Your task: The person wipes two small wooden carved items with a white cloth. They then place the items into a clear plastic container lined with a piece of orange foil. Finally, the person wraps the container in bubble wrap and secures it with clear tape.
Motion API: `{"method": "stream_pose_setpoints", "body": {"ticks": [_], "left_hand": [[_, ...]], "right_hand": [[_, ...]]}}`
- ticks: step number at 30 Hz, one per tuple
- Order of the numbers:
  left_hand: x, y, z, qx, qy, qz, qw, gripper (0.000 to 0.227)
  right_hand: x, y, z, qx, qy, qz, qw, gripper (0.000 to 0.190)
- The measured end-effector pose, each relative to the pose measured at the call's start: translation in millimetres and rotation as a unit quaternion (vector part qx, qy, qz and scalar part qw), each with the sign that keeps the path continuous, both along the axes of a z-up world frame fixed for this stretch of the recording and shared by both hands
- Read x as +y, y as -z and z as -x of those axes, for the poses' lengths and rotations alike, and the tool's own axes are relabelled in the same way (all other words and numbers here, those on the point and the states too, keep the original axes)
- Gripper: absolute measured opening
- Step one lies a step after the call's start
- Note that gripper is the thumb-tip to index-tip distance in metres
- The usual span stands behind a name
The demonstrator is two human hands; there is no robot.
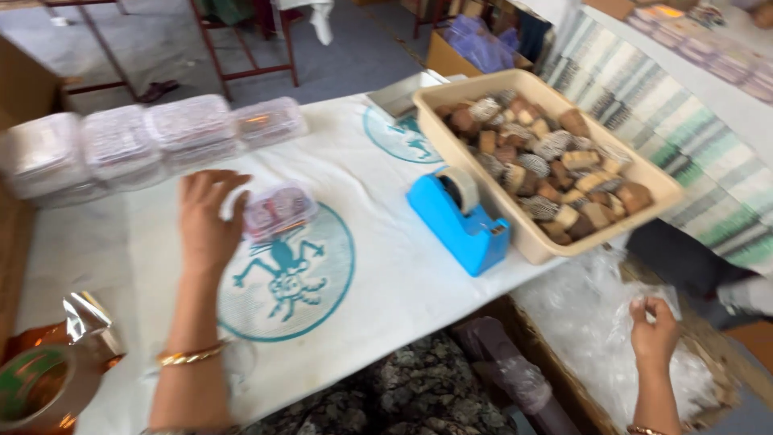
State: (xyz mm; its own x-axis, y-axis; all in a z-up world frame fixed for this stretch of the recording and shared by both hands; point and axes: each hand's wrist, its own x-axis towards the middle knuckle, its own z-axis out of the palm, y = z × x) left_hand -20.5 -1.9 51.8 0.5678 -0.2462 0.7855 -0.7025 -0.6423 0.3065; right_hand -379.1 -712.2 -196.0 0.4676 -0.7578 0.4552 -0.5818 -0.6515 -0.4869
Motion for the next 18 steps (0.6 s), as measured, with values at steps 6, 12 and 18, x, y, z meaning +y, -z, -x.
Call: {"method": "stream_pose_setpoints", "body": {"ticks": [6,12,18], "left_hand": [[-18.3,-45.7,18.1,-0.054,0.036,-0.096,0.993,0.006],[-80.1,-59.3,66.9,-0.093,0.053,-0.106,0.989,0.011],[-209.4,-10.5,206.6,0.173,0.426,0.018,0.888,0.019]], "right_hand": [[13.6,-39.9,15.9,-0.462,-0.121,-0.28,0.833,0.018],[27.3,-36.2,19.2,-0.389,-0.129,-0.266,0.873,0.022],[66.4,-64.1,10.6,-0.417,-0.279,-0.358,0.788,0.02]]}}
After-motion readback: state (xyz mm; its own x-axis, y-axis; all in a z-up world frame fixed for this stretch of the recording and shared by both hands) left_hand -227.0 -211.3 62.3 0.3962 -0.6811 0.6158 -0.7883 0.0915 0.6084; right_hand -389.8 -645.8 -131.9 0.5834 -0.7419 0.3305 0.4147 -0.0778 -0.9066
